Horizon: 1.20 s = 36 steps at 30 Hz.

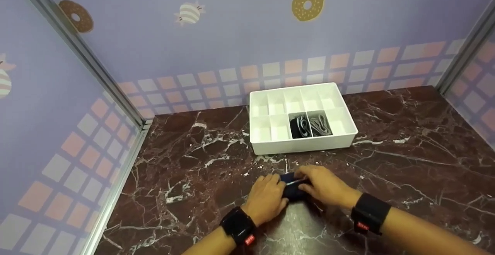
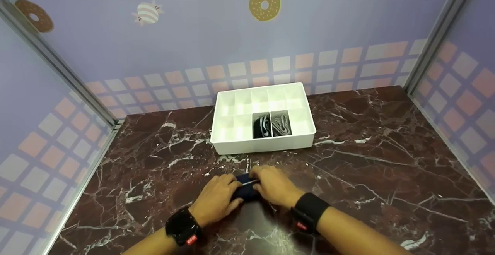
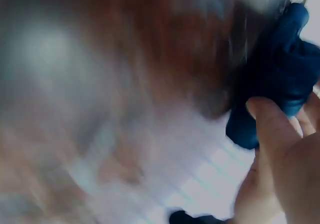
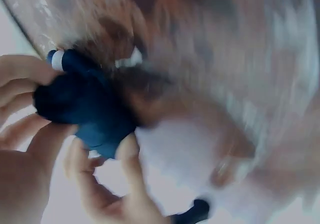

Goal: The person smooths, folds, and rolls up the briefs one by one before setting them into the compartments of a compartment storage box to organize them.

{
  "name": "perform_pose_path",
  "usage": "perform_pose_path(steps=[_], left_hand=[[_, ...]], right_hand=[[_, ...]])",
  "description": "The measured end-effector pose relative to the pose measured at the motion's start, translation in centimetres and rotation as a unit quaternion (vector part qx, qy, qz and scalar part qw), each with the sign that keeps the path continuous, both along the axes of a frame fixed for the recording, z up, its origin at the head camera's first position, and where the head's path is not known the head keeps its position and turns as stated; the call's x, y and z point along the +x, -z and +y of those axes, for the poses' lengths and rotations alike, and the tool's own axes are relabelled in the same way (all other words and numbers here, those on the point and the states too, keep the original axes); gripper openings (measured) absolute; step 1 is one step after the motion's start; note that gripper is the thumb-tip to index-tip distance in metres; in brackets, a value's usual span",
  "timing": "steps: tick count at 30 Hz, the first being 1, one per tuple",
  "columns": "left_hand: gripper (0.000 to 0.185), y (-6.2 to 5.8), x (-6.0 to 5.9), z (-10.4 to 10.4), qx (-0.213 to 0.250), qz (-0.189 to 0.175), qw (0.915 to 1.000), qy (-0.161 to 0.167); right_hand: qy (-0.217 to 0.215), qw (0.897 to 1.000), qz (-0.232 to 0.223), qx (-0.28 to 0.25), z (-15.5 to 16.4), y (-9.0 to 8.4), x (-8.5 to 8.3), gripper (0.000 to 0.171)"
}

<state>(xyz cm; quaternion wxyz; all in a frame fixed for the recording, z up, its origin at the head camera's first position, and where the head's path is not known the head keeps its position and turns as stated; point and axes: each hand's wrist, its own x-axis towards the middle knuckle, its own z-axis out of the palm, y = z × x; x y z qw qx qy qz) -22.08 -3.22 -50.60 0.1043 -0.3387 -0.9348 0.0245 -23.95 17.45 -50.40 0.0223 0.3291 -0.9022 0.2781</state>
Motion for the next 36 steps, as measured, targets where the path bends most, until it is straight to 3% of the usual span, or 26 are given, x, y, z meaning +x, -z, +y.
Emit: perform_pose_path(steps=[5,9,12,16,19,22,24,26,28,30,33,36], left_hand=[[0.031,-0.9,-0.6,-0.5,0.021,-0.12,0.9926,-0.005],[0.027,-1.6,-0.9,-0.4,0.02,-0.162,0.9864,-0.02],[0.031,-1.8,-0.6,-0.1,0.015,-0.134,0.9907,-0.02],[0.043,-1.1,0.1,0.4,0.023,-0.064,0.9977,0.009],[0.051,-0.1,0.4,0.4,0.027,-0.028,0.9988,0.03],[0.05,0.5,0.4,0.5,0.02,-0.006,0.9991,0.037],[0.048,0.5,0.3,0.8,0.01,-0.004,0.9993,0.036],[0.044,0.1,0.2,1.3,-0.011,-0.003,0.9994,0.032],[0.039,-0.5,0.0,1.9,-0.039,-0.009,0.9988,0.027],[0.033,-1.1,-0.3,2.4,-0.063,-0.025,0.9975,0.021],[0.024,-1.8,-1.0,2.6,-0.067,-0.07,0.9953,0.007],[0.028,-2.3,-2.1,2.6,-0.034,-0.147,0.9885,-0.016]], right_hand=[[-0.008,0.989,0.129,0.069,-0.5,0.7,1.0,0.031],[-0.033,0.985,0.13,0.106,-0.6,1.1,1.1,0.037],[-0.049,0.989,0.086,0.108,-0.5,0.6,0.9,0.027],[-0.068,0.993,-0.035,0.095,-0.3,-0.5,0.4,0.011],[-0.063,0.984,-0.144,0.089,0.0,-1.2,0.2,0.006],[-0.046,0.97,-0.221,0.089,0.0,-1.6,0.2,0.007],[-0.029,0.96,-0.264,0.084,0.0,-1.7,0.2,0.007],[-0.007,0.957,-0.278,0.079,0.0,-1.8,0.3,0.009],[0.019,0.963,-0.258,0.075,-0.1,-1.8,0.4,0.015],[0.038,0.978,-0.192,0.074,-0.3,-1.8,0.6,0.023],[0.049,0.996,-0.037,0.07,-0.9,-1.5,1.4,0.025],[0.029,0.988,0.124,0.081,-1.5,-0.8,2.4,0.018]])
